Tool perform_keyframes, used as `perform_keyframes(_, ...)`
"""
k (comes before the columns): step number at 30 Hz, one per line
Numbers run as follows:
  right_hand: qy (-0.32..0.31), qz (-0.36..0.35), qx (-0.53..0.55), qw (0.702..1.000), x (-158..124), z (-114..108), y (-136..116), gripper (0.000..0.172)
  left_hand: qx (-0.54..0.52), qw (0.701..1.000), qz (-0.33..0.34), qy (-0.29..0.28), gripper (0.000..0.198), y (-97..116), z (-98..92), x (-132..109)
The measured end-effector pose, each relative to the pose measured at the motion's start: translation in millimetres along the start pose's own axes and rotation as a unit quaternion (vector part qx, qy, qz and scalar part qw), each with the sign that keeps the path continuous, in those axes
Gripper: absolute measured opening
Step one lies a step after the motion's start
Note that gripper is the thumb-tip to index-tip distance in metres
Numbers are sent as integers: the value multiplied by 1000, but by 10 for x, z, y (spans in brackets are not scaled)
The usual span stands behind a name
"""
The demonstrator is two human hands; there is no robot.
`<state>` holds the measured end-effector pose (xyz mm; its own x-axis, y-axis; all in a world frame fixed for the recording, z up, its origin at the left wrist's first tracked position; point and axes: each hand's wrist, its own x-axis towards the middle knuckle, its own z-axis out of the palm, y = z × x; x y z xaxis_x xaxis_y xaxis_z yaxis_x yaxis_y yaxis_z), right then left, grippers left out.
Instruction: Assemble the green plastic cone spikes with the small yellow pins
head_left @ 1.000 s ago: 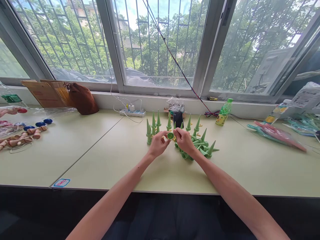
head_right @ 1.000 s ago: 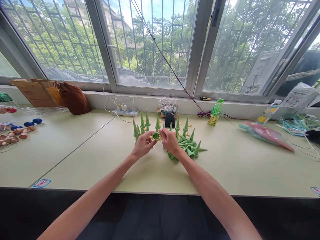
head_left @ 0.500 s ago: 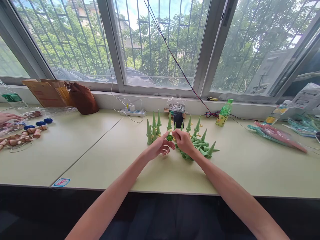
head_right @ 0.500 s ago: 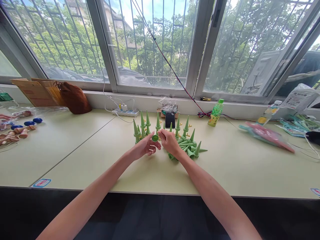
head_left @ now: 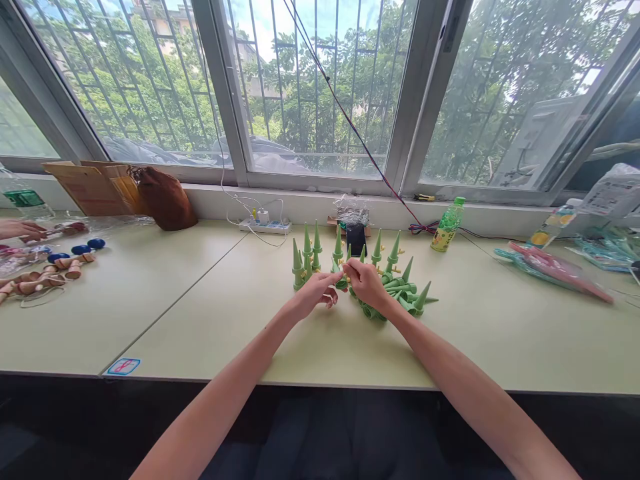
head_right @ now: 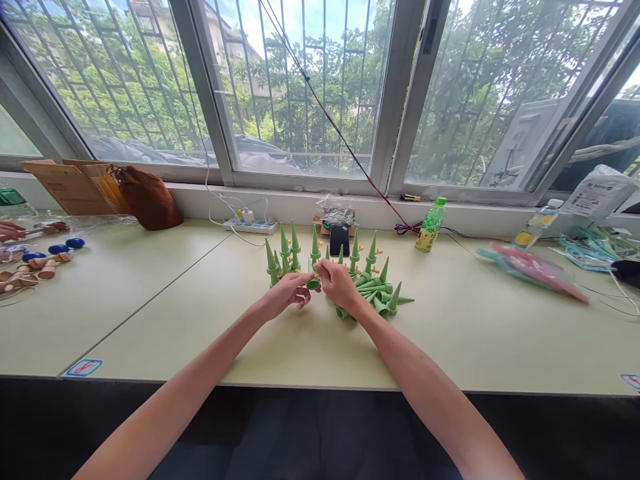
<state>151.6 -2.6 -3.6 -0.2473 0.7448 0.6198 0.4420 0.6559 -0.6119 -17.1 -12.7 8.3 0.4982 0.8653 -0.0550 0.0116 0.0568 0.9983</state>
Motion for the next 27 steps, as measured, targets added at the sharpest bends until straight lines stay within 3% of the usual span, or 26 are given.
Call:
perform_keyframes(10,-4,12,-24,1000,11,8,38,34,203,972,94,79,40,-78,-1,9)
perform_keyframes(20,-4,17,-21,1000,2,6,28,35,355,884,253,171,28,-154,4,61)
perform_keyframes(24,20,23,-22,999,11,0,38,35,348,881,264,183,30,-140,32,52)
perform_keyframes(27,57,35,-26,997,20,-24,41,36,309,895,237,215,36,-102,50,40)
